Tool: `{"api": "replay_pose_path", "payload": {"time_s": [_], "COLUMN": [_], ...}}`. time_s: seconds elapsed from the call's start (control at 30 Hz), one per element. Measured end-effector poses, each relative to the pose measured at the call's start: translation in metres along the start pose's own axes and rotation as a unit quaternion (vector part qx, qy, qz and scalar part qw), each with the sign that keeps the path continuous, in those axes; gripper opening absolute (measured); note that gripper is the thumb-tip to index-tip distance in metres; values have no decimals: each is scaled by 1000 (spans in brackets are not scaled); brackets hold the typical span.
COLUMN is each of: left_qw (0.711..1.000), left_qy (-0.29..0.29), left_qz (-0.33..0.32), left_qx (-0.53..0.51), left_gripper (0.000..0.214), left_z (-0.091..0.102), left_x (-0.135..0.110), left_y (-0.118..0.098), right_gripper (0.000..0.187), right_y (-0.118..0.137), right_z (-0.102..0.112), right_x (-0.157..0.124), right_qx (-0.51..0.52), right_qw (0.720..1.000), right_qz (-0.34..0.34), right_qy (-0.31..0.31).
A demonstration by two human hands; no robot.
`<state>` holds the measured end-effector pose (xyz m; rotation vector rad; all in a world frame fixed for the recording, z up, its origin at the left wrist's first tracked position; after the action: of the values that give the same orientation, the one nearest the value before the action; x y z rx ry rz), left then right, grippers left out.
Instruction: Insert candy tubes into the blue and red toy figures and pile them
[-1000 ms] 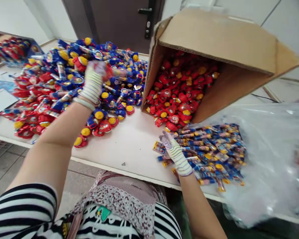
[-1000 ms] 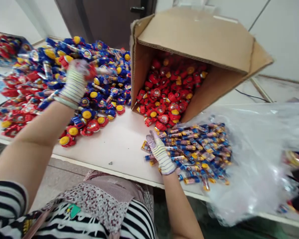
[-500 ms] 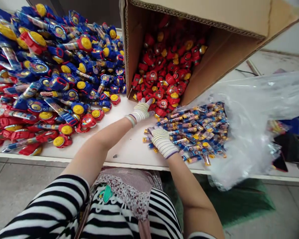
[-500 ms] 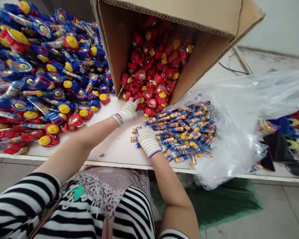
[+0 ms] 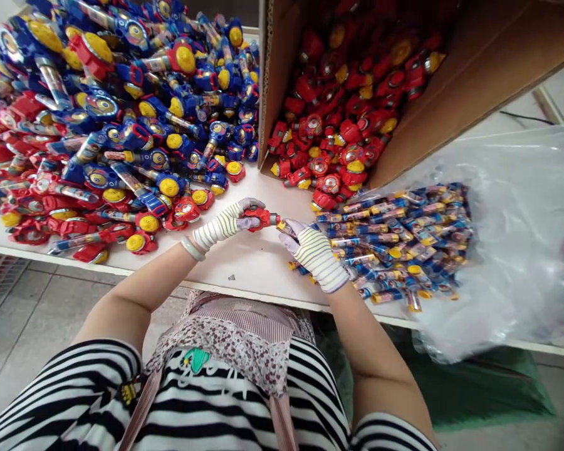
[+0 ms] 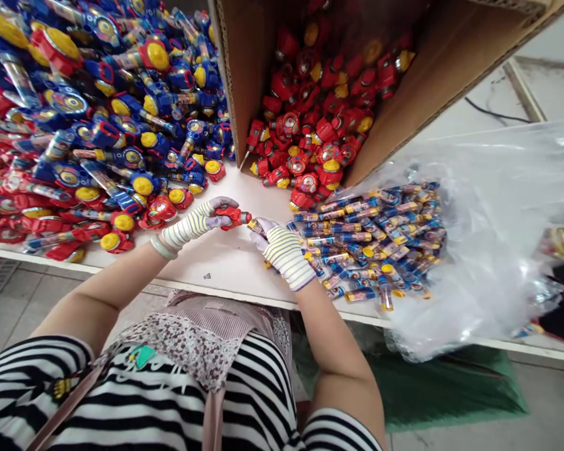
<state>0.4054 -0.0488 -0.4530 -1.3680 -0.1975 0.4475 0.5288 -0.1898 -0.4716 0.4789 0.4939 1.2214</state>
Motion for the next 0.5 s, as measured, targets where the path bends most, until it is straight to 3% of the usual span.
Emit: {"api": "replay_pose_path", "payload": {"time_s": [0.17, 0.27, 0.33, 0.5], "left_qw": [998, 1000, 997, 967], "left_qy": [54, -2, -46, -80], "left_qz": [12, 0, 8, 84], "left_qx": [13, -21, -55, -226], "left_gripper": [48, 53, 55, 43], "left_z": [1, 12, 17, 1], "left_x": [-9, -8, -4, 4], "left_y": [-12, 1, 16, 46], "right_gripper": [42, 39, 41, 48], "right_y": [13, -4, -21, -41], "right_z": [-3, 3, 1, -12], "right_x": [-2, -13, -25, -60], "right_qx": [37, 198, 346, 619], "right_qw": [999, 980, 935, 776], "right_qz": [17, -20, -61, -112], "right_qy": [10, -25, -35, -51]}}
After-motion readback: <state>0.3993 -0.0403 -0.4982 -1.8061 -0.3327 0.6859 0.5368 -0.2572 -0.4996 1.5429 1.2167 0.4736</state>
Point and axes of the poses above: each hand's wrist, its own x-axis towards the middle knuckle, its own z-axis out of the back of the hand, y = z × x, the point moved 9 cm from there along x, towards the middle knuckle, and after that the axes turned 4 degrees about y, right-handed, at the moved point
